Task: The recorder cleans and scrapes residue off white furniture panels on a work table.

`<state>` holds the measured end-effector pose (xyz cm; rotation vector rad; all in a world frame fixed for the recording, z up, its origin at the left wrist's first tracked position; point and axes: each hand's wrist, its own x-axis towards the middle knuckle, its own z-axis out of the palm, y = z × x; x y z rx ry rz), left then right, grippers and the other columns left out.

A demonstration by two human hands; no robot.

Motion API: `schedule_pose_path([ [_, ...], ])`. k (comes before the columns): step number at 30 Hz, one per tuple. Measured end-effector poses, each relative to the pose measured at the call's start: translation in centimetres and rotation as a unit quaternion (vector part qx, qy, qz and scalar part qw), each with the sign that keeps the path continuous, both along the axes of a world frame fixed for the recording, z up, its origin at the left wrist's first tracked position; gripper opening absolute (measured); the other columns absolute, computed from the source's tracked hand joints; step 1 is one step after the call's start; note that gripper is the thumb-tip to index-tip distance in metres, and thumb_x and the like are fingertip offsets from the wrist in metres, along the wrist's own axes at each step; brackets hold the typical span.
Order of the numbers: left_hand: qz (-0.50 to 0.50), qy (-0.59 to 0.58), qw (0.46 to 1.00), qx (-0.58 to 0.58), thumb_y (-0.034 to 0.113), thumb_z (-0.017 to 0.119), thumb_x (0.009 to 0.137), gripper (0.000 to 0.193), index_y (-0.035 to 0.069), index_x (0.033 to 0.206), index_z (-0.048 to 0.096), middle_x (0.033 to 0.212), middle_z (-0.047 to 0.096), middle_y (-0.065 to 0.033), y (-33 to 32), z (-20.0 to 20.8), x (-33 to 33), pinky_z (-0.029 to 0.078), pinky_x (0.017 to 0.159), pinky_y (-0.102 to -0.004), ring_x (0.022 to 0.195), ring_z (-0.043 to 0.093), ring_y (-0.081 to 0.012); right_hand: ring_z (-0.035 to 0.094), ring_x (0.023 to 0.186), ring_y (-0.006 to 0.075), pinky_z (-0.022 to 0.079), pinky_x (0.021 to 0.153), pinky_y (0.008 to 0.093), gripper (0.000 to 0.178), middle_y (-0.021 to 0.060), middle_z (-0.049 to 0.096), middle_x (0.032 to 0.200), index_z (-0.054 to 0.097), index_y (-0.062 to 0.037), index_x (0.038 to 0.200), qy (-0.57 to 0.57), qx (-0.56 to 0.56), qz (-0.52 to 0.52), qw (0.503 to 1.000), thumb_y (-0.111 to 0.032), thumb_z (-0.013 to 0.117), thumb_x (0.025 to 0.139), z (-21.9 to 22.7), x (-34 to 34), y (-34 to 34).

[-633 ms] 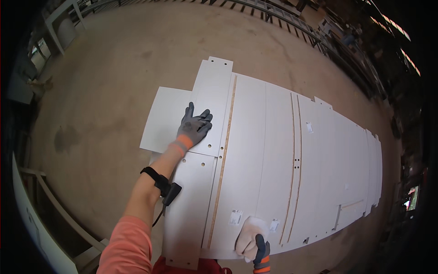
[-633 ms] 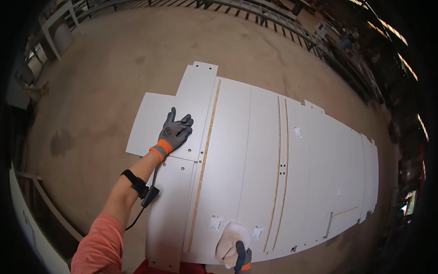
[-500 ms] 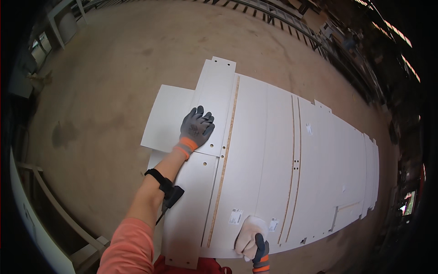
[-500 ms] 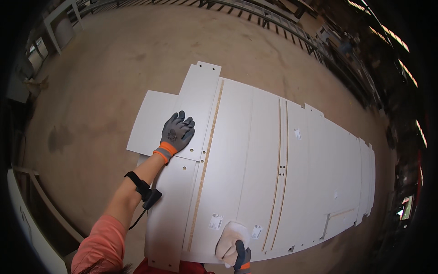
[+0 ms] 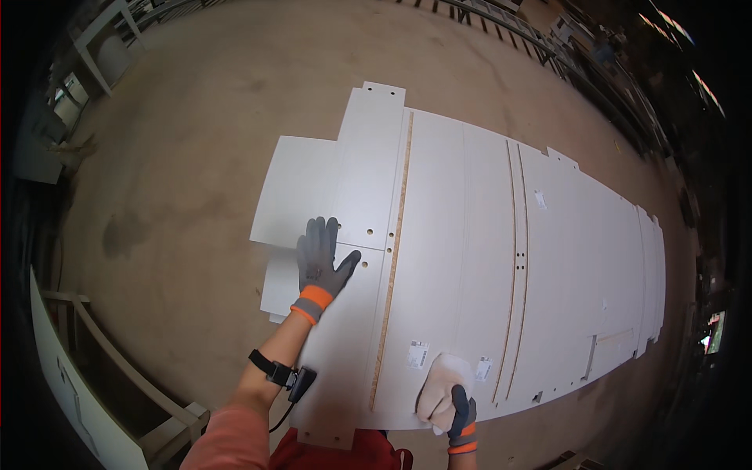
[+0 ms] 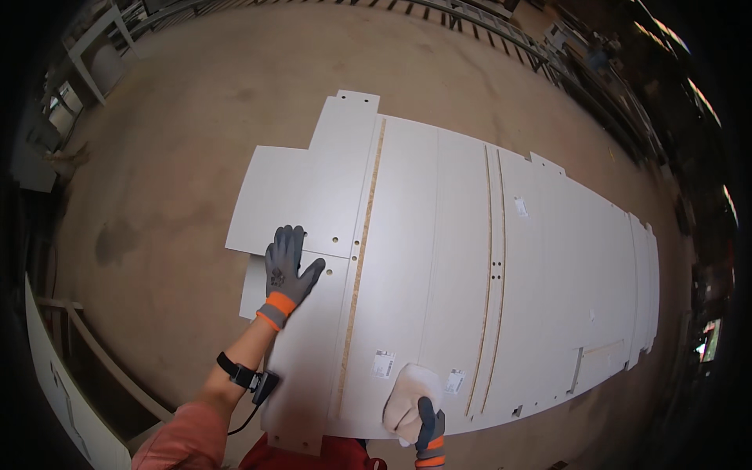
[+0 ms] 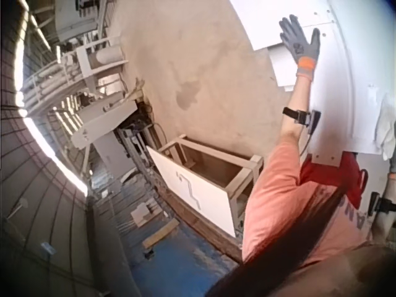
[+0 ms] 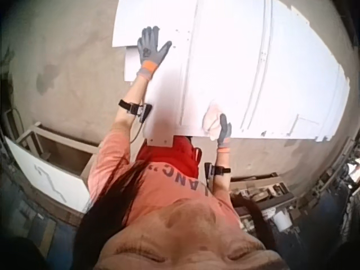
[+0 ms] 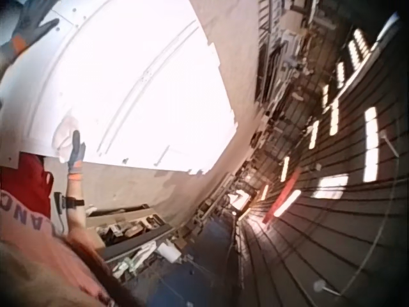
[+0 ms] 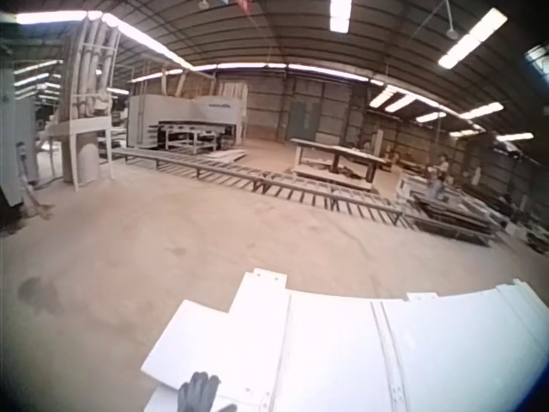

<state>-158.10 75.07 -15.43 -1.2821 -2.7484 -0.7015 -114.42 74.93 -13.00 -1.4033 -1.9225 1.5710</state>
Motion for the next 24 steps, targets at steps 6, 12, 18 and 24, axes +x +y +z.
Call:
schedule_pose_path([
  [6,-0.022,0.002,0.998,-0.062,0.044,0.057,0.091,0.069,0.013,0.149,0.037,0.154,0.030,-0.0214,-0.5,0.0,0.3,0.013,0.116,-0.0552,0.147,0.017,-0.0383,0.065,0.096,0.0210,0.052,0.085,0.0335,0.046,0.0122,0.068,0.107,0.061,0.0044,0.119,0.019,-0.160,-0.158,0.974,-0.035,0.056,0.096,1.4,-1.8,-0.4],
  [12,-0.081,0.063,0.995,-0.010,0.035,0.061,0.090,0.051,0.012,0.134,0.052,0.142,0.042,-0.0229,0.0,-2.0,0.0,0.028,0.105,-0.0548,0.138,0.031,-0.0403,0.063,0.101,0.0221,0.050,0.090,0.0353,0.047,0.0135,0.068,0.109,0.060,0.0056,0.121,0.061,-0.169,-0.190,0.965,-0.034,0.056,0.096,1.4,-2.8,-0.2],
  [18,-0.058,0.037,0.994,-0.088,0.034,0.052,0.094,0.048,0.021,0.140,0.051,0.149,0.041,-0.0148,0.8,1.1,0.2,0.020,0.114,-0.0530,0.142,0.030,-0.0326,0.061,0.109,0.0222,0.048,0.095,0.0351,0.050,0.0145,0.062,0.123,0.048,0.0048,0.135,0.080,0.012,-0.044,0.996,-0.030,0.052,0.099,-2.2,2.3,0.1],
  [24,-0.140,-0.158,0.959,0.187,0.019,0.055,0.095,0.037,0.002,0.128,0.058,0.132,0.059,-0.0135,-8.8,7.6,5.1,0.036,0.108,-0.0411,0.125,0.052,-0.0303,0.056,0.118,0.0229,0.046,0.102,0.0364,0.053,0.0134,0.056,0.131,0.041,0.0021,0.142,0.327,-0.312,-0.268,0.851,-0.033,0.047,0.102,2.9,7.1,-5.5],
])
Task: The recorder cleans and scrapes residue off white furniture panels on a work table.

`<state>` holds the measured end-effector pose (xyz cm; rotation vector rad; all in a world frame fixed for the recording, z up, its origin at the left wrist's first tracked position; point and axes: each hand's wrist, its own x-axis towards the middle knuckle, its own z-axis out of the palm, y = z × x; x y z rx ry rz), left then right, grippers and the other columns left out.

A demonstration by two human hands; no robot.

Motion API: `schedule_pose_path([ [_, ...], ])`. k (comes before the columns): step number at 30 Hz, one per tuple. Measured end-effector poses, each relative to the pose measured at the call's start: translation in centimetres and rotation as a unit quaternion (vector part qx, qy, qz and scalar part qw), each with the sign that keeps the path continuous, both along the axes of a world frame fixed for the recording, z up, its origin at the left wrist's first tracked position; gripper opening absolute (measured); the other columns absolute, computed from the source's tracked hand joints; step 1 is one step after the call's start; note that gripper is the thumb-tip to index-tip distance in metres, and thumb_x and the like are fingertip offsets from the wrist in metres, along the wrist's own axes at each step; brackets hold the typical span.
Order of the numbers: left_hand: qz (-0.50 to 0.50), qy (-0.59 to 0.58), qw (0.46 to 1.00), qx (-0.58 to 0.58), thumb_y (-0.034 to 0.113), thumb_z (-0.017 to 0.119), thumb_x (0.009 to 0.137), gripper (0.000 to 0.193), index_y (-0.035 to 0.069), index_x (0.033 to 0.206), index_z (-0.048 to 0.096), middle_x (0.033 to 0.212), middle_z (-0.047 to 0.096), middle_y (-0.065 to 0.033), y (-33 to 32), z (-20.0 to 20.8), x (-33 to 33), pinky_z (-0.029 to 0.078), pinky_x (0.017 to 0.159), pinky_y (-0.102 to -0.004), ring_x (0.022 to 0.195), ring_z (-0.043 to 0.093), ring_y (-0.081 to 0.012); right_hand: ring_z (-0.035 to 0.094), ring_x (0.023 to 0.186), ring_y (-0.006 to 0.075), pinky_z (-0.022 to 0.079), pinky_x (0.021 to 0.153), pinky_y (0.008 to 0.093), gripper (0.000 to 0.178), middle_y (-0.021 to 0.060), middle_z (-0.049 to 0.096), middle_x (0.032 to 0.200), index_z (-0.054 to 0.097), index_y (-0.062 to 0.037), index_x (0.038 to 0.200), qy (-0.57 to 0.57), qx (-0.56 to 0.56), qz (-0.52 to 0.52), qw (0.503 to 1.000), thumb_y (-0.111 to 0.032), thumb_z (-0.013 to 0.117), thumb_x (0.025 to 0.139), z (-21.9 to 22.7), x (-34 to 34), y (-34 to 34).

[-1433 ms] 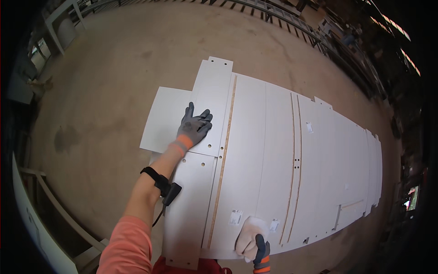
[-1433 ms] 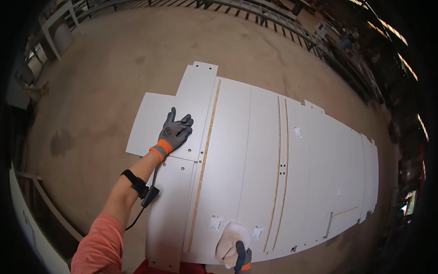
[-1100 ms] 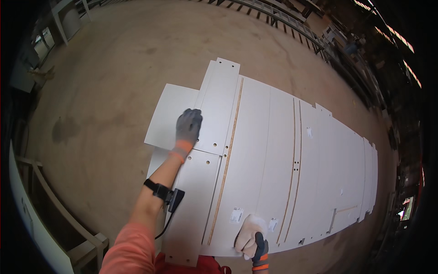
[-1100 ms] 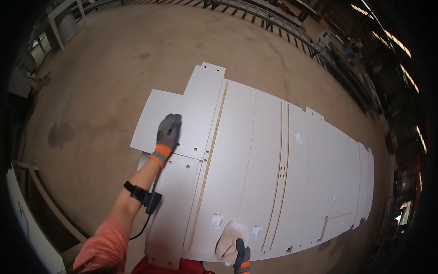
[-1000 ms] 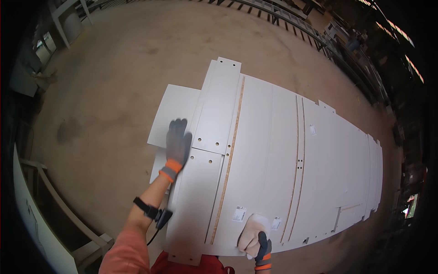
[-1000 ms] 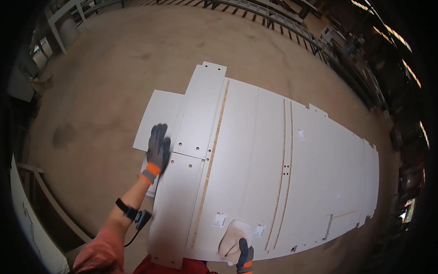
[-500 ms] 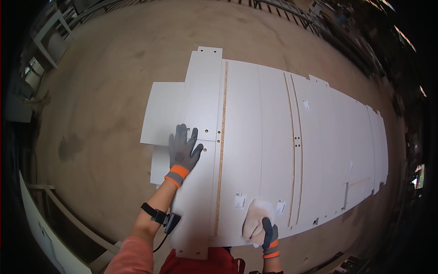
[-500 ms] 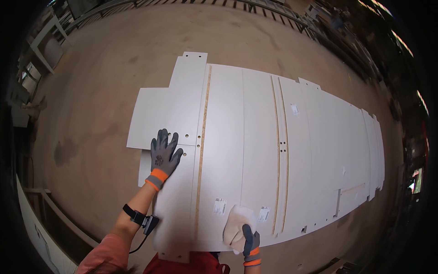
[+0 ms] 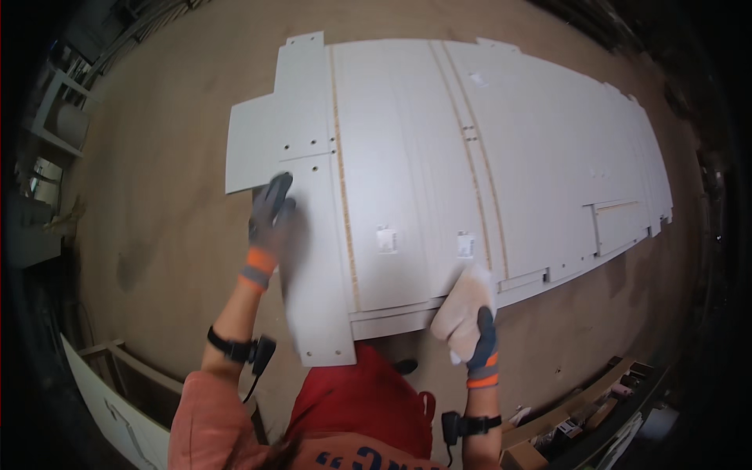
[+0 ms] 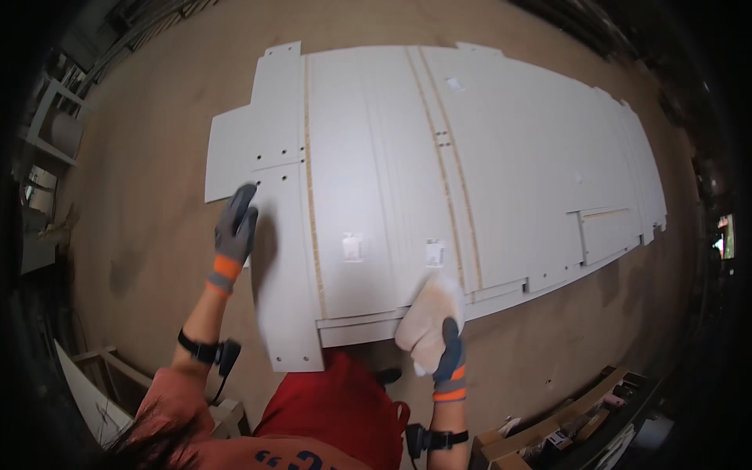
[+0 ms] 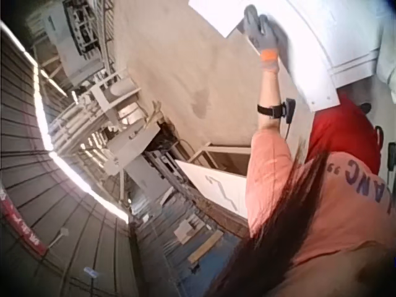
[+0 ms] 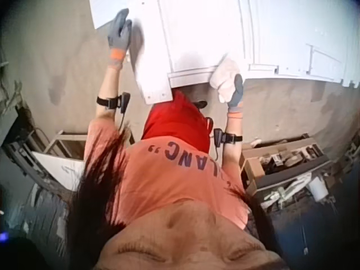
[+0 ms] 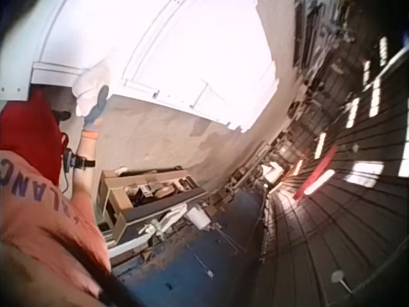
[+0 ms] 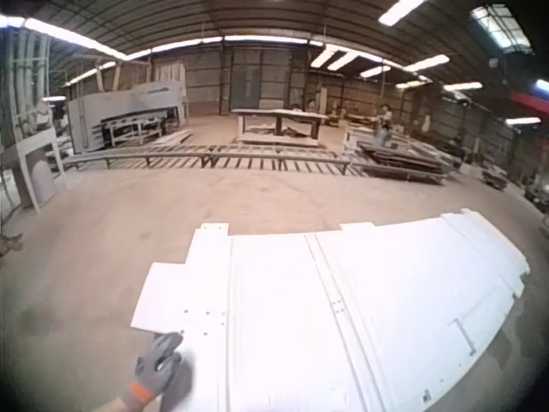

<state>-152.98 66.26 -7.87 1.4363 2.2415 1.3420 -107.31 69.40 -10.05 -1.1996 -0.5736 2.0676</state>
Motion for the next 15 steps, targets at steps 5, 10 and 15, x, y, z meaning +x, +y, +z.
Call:
schedule_pose_path([
  [5,-0.201,-0.225,0.952,0.050,0.000,0.067,0.085,0.021,0.000,0.104,0.059,0.093,0.065,-0.0076,-3.9,10.5,18.0,0.050,0.074,-0.0267,0.074,0.062,-0.0130,0.056,0.117,0.0212,0.045,0.101,0.0362,0.065,0.0137,0.058,0.130,0.044,0.0051,0.139,-0.086,0.004,-0.081,0.993,-0.045,0.054,0.098,-0.5,12.0,-11.2],
  [10,-0.605,0.001,0.761,0.235,0.015,0.074,0.074,0.009,0.014,0.078,0.066,0.064,0.060,-0.0027,-2.9,23.1,35.9,0.041,0.045,-0.0351,0.051,0.055,-0.0233,0.063,0.106,0.0209,0.053,0.090,0.0350,0.054,0.0125,0.063,0.120,0.050,0.0043,0.132,-0.081,-0.123,-0.250,0.957,-0.037,0.058,0.097,-2.6,23.2,-24.1],
  [15,-0.915,0.241,0.305,-0.112,0.016,0.070,0.073,0.042,0.003,0.112,0.064,0.118,0.064,-0.0225,-7.2,46.0,48.5,0.044,0.104,-0.0461,0.114,0.060,-0.0313,0.060,0.083,0.0095,0.050,0.074,0.0253,0.051,0.0010,0.066,0.095,0.062,0.0007,0.116,-0.187,-0.065,-0.335,0.921,-0.045,0.063,0.094,-1.3,30.8,-35.8],
])
